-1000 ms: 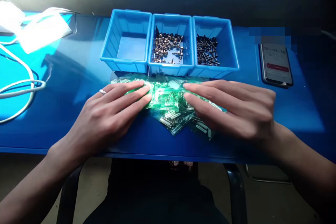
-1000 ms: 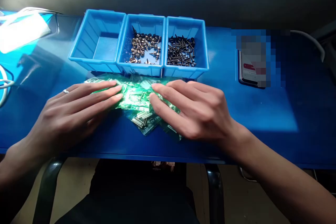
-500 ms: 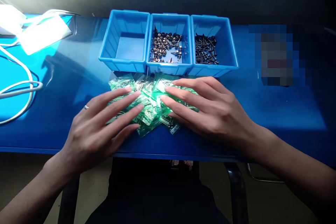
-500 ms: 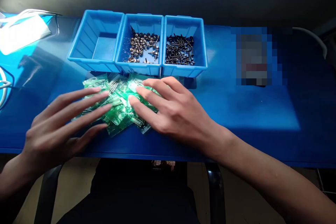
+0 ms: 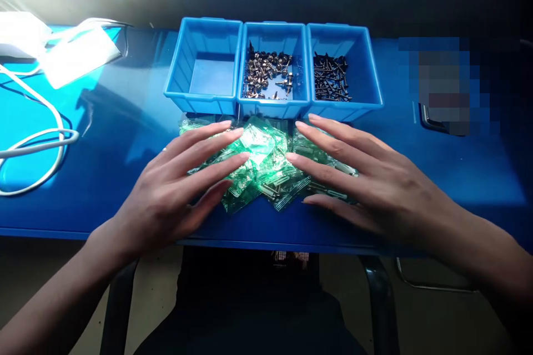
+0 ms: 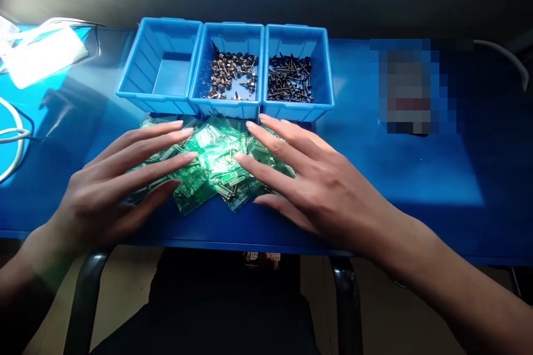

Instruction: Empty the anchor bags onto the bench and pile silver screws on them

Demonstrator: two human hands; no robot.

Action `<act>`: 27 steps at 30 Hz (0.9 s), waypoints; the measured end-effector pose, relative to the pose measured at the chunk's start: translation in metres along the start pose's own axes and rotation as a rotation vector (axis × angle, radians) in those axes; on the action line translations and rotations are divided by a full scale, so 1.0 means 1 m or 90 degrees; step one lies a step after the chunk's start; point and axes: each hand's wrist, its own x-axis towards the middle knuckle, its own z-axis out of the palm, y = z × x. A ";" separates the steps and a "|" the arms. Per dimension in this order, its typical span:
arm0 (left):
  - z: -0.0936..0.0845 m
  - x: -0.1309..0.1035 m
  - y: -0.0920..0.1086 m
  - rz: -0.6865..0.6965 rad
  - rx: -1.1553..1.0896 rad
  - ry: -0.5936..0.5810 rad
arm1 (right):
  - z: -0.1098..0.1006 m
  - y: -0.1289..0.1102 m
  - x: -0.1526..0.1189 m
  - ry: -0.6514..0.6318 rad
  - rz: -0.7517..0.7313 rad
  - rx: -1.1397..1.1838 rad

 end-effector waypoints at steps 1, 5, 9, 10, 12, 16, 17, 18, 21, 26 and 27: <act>0.003 0.005 0.003 0.025 0.009 -0.007 | 0.004 0.000 -0.004 -0.004 0.000 -0.010; 0.020 0.023 0.017 0.118 0.060 -0.052 | 0.016 -0.003 -0.016 -0.012 0.006 -0.046; 0.031 0.032 0.027 0.201 0.094 -0.104 | 0.016 -0.003 -0.025 0.003 0.017 -0.055; 0.032 0.033 0.028 0.208 0.095 -0.110 | 0.015 -0.002 -0.028 0.012 0.022 -0.051; 0.033 0.033 0.028 0.198 0.100 -0.110 | 0.013 0.002 -0.034 0.032 0.035 -0.045; 0.033 0.032 0.027 0.157 0.127 -0.106 | 0.013 0.003 -0.042 0.053 0.079 -0.114; 0.033 0.031 0.027 0.153 0.131 -0.109 | 0.014 0.002 -0.043 0.055 0.096 -0.143; 0.034 0.032 0.029 0.148 0.135 -0.112 | 0.015 0.001 -0.043 0.057 0.114 -0.167; 0.038 0.033 0.033 0.135 0.141 -0.114 | 0.018 -0.004 -0.044 0.054 0.152 -0.197; 0.043 0.033 0.038 0.134 0.145 -0.109 | 0.018 -0.006 -0.044 0.035 0.136 -0.090; 0.042 0.032 0.038 0.127 0.145 -0.096 | 0.017 -0.006 -0.044 0.035 0.138 -0.073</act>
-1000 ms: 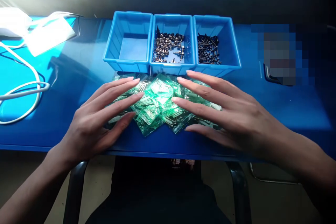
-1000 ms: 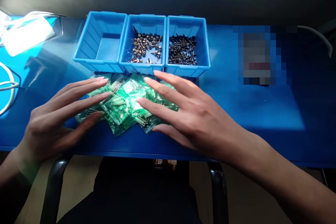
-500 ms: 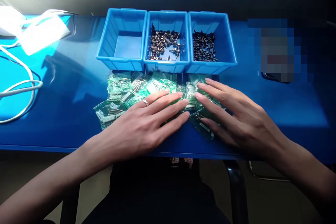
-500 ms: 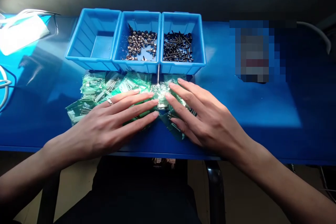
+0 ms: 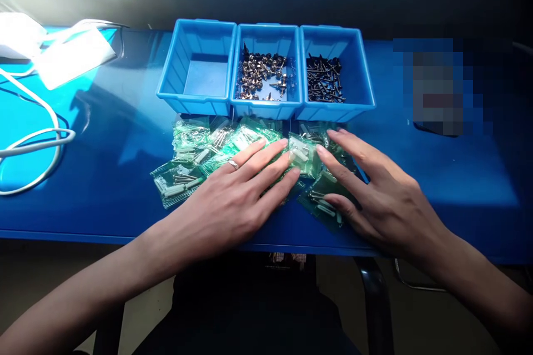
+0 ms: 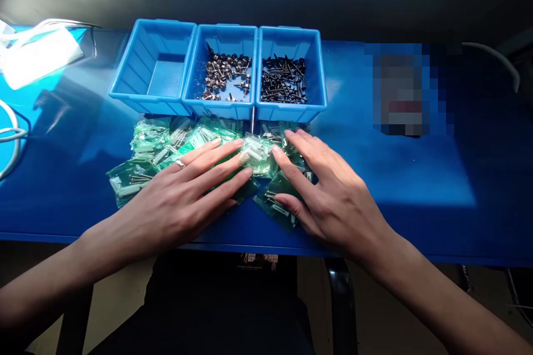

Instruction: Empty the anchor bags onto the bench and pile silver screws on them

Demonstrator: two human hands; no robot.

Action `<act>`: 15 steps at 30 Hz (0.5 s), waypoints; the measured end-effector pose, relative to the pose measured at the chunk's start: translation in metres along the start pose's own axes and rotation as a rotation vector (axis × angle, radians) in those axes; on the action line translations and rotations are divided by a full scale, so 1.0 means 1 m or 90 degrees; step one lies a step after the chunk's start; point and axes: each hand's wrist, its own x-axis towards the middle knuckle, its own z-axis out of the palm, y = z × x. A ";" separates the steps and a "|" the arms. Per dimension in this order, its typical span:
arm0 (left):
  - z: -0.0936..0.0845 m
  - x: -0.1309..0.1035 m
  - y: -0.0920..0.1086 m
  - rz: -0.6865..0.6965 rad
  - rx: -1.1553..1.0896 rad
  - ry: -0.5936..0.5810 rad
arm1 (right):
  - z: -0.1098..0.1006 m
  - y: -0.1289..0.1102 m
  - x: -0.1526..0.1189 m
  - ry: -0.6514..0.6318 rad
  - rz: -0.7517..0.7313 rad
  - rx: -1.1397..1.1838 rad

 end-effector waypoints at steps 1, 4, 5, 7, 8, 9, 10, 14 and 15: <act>-0.001 -0.001 0.000 -0.012 -0.003 0.018 | -0.001 -0.001 -0.001 -0.002 0.008 0.010; -0.005 -0.002 0.001 -0.065 -0.026 0.090 | -0.004 -0.005 -0.005 -0.026 0.024 0.029; -0.006 -0.002 0.002 -0.077 -0.037 0.110 | -0.003 -0.007 -0.005 -0.040 0.022 0.034; -0.006 0.002 0.004 -0.077 -0.035 0.118 | -0.001 -0.010 -0.005 -0.060 0.011 0.043; -0.006 0.004 0.005 -0.065 -0.022 0.106 | 0.000 -0.012 -0.004 -0.063 0.005 0.046; -0.005 0.008 0.005 -0.050 -0.002 0.085 | 0.001 -0.014 -0.004 -0.057 0.000 0.044; -0.004 0.011 0.006 -0.037 0.020 0.061 | 0.001 -0.015 -0.004 -0.046 -0.007 0.040; -0.003 0.023 0.005 -0.063 0.059 -0.014 | -0.005 -0.019 -0.009 0.044 -0.012 0.014; -0.003 0.025 0.004 -0.079 0.056 -0.027 | -0.006 -0.020 -0.012 0.062 -0.019 0.014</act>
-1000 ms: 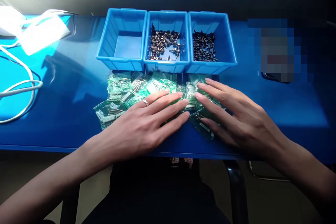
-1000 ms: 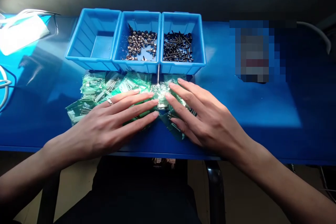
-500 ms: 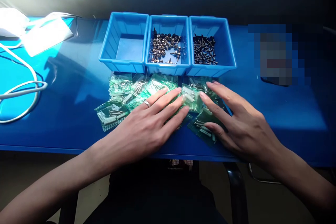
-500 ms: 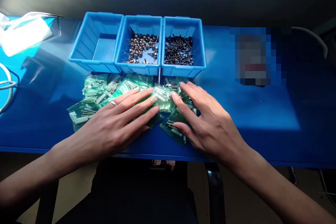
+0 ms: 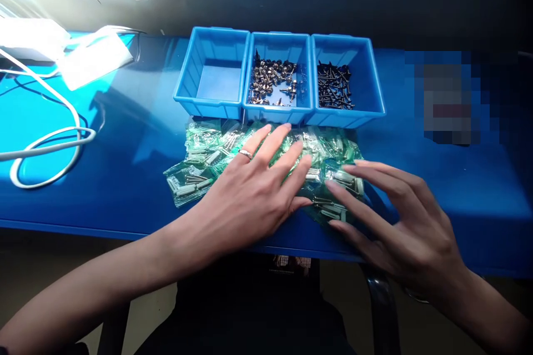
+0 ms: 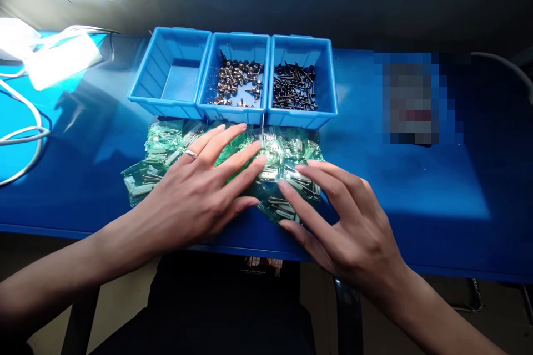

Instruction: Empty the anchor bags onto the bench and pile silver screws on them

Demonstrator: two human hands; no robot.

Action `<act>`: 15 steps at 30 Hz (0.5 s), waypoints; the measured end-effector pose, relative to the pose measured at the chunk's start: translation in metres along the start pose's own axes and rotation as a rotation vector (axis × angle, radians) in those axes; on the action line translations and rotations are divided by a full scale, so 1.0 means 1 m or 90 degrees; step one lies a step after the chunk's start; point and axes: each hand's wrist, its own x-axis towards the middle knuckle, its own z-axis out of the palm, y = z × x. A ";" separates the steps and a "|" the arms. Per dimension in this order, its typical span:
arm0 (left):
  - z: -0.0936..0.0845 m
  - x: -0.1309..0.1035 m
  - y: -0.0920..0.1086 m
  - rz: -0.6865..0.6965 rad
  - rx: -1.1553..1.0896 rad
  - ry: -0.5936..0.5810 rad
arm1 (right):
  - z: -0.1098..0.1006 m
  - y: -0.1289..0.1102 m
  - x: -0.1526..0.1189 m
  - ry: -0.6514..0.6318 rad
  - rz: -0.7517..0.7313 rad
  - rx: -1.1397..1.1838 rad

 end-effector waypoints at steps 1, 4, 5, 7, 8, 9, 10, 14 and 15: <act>-0.001 0.000 -0.001 -0.015 -0.003 -0.008 | -0.002 -0.001 -0.002 0.005 -0.010 0.002; -0.004 -0.006 -0.007 -0.042 -0.007 0.003 | -0.005 0.000 -0.006 -0.023 -0.031 0.016; -0.005 -0.011 -0.009 -0.046 -0.010 0.012 | -0.005 0.001 -0.006 -0.034 -0.026 0.019; -0.007 -0.023 -0.014 -0.039 -0.025 0.020 | -0.006 0.003 -0.005 -0.048 -0.016 0.017; -0.007 -0.029 -0.017 -0.031 -0.038 0.018 | -0.006 0.004 -0.003 -0.051 -0.013 0.013; -0.007 -0.034 -0.020 -0.023 -0.052 0.017 | -0.007 0.005 -0.001 -0.047 -0.016 0.007; -0.006 -0.039 -0.022 -0.017 -0.065 0.014 | -0.007 0.006 0.001 -0.039 -0.025 0.002; 0.000 -0.042 -0.025 -0.023 -0.081 0.031 | -0.004 0.003 0.018 0.012 -0.058 0.010; 0.002 -0.040 -0.025 -0.025 -0.077 0.035 | -0.002 0.001 0.024 0.023 -0.065 0.018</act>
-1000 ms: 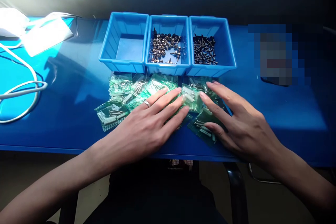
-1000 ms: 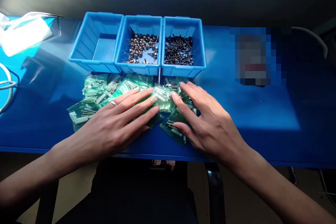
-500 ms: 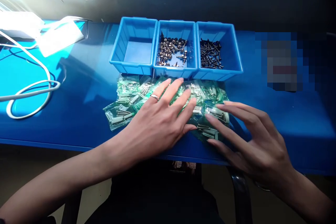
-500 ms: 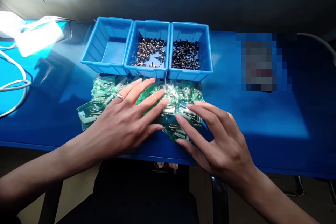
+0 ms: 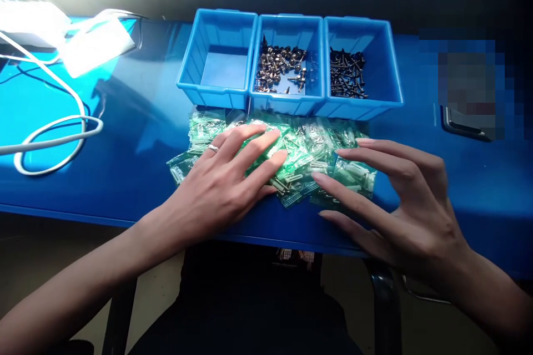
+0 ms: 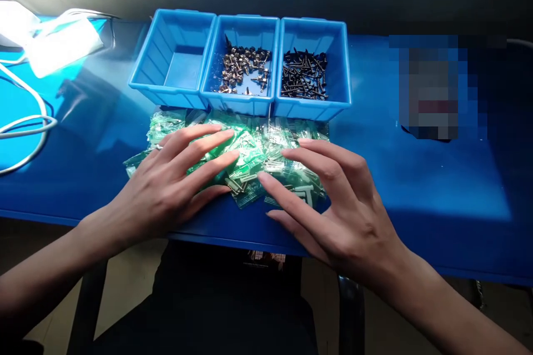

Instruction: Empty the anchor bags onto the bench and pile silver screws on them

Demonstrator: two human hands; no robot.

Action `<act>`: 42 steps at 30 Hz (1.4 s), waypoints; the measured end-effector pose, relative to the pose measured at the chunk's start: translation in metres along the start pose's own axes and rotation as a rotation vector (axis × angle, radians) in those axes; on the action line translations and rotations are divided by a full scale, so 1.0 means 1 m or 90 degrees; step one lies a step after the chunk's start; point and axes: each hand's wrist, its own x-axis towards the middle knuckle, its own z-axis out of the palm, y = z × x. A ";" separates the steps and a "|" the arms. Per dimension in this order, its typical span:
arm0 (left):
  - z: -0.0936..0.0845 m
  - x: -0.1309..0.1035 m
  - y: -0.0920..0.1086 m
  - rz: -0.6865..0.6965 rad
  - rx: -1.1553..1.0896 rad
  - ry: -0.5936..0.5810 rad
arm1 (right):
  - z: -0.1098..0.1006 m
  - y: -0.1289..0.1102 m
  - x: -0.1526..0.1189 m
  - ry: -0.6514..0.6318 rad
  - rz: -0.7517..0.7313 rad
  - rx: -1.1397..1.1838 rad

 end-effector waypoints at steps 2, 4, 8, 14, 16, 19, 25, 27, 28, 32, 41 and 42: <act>0.001 0.003 0.001 0.000 0.001 0.003 | 0.006 -0.003 0.010 0.012 -0.015 0.010; -0.002 0.003 0.000 -0.002 -0.011 0.003 | 0.013 -0.003 0.018 0.009 -0.024 0.014; -0.012 -0.014 -0.015 -0.030 -0.017 0.008 | 0.021 0.004 0.023 -0.021 -0.039 0.025; -0.006 -0.038 -0.035 -0.058 0.000 -0.076 | 0.023 0.013 0.023 -0.040 -0.030 0.024; -0.003 -0.038 -0.035 -0.045 0.009 -0.095 | 0.025 0.012 0.027 -0.048 -0.041 0.014; -0.003 -0.036 -0.033 -0.019 -0.006 -0.100 | 0.027 0.010 0.034 -0.072 -0.047 0.001; -0.008 -0.036 -0.035 -0.027 -0.047 -0.073 | 0.018 0.016 0.048 -0.089 -0.016 0.038; -0.007 -0.036 -0.035 -0.039 -0.041 -0.079 | 0.013 0.018 0.051 -0.085 -0.002 0.052; -0.007 -0.036 -0.034 -0.043 -0.038 -0.079 | 0.012 0.018 0.051 -0.081 0.000 0.051; -0.005 -0.037 -0.034 -0.074 -0.028 -0.073 | 0.020 0.014 0.051 -0.100 -0.038 0.044; -0.011 -0.033 -0.034 -0.089 -0.050 -0.043 | 0.027 0.003 0.055 -0.154 -0.072 0.030; -0.012 -0.032 -0.035 -0.096 -0.057 -0.025 | 0.027 0.002 0.057 -0.150 -0.075 0.037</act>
